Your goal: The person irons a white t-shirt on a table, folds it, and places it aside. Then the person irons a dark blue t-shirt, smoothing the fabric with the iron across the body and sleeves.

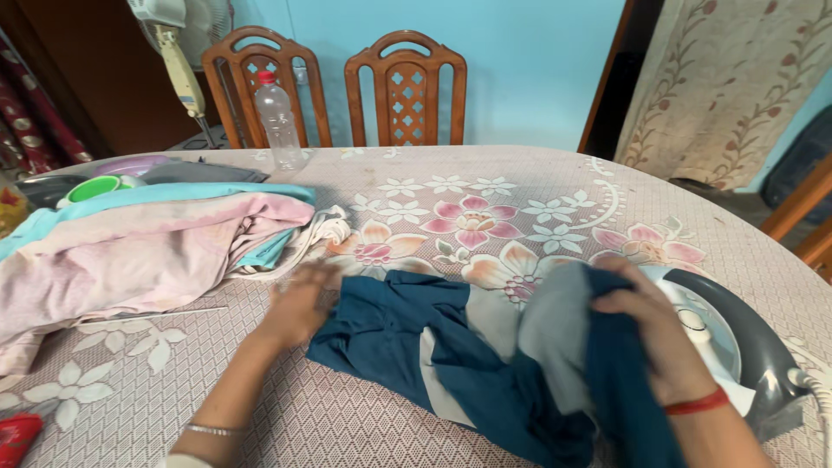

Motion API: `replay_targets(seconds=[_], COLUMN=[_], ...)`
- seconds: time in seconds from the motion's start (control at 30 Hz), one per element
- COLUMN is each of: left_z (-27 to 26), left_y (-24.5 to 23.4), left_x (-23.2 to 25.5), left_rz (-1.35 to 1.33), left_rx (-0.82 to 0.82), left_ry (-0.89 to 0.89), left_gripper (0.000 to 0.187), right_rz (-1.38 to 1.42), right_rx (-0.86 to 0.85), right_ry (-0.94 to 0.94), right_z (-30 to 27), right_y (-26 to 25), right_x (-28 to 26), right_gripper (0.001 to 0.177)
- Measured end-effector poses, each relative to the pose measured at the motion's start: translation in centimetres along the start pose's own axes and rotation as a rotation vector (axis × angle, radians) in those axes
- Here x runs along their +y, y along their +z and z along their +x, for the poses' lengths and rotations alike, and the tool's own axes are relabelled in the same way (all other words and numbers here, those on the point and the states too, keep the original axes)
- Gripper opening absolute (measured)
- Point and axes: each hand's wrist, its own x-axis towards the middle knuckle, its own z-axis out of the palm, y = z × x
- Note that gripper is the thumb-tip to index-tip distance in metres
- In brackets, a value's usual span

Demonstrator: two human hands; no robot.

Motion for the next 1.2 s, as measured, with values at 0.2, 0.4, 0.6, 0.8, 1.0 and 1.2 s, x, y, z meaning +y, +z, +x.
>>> replay_targets(seconds=[0.2,0.4,0.6,0.8,1.0,1.2], left_z=[-1.8,-2.8,-1.5,-2.4,-4.4,-4.4], left_y=[-3.6,-6.7,-5.6,-7.0,-8.0,-7.4], left_x=[7.3,10.3,7.7,7.0,8.8,7.4], left_rz=[-0.524,-0.530,-0.860,-1.150,-1.248,-1.347], left_rx=[-0.120,-0.037,0.275,0.287,0.210,0.275], left_ry=[0.467,0.119,0.139,-0.006,0.073,-0.149], left_gripper=[0.052,0.029,0.024,0.025,0.029,0.031], right_rz=[-0.942,-0.947,-1.099,-0.766,-0.023,0.354], right_rx=[0.142,-0.181,-0.598,0.087,0.267,0.241], right_ry=[-0.543,-0.384,-0.419,-0.533,-0.248,-0.271], right_z=[-1.9,-4.3,-4.2,-3.6,-3.1,-2.4], right_y=[4.5,7.9,8.8,4.2,0.3,-4.6], right_x=[-3.1,-4.8,-2.8,-7.4,-8.2,-7.0], right_gripper=[0.041,0.037,0.041,0.019,0.017,0.010])
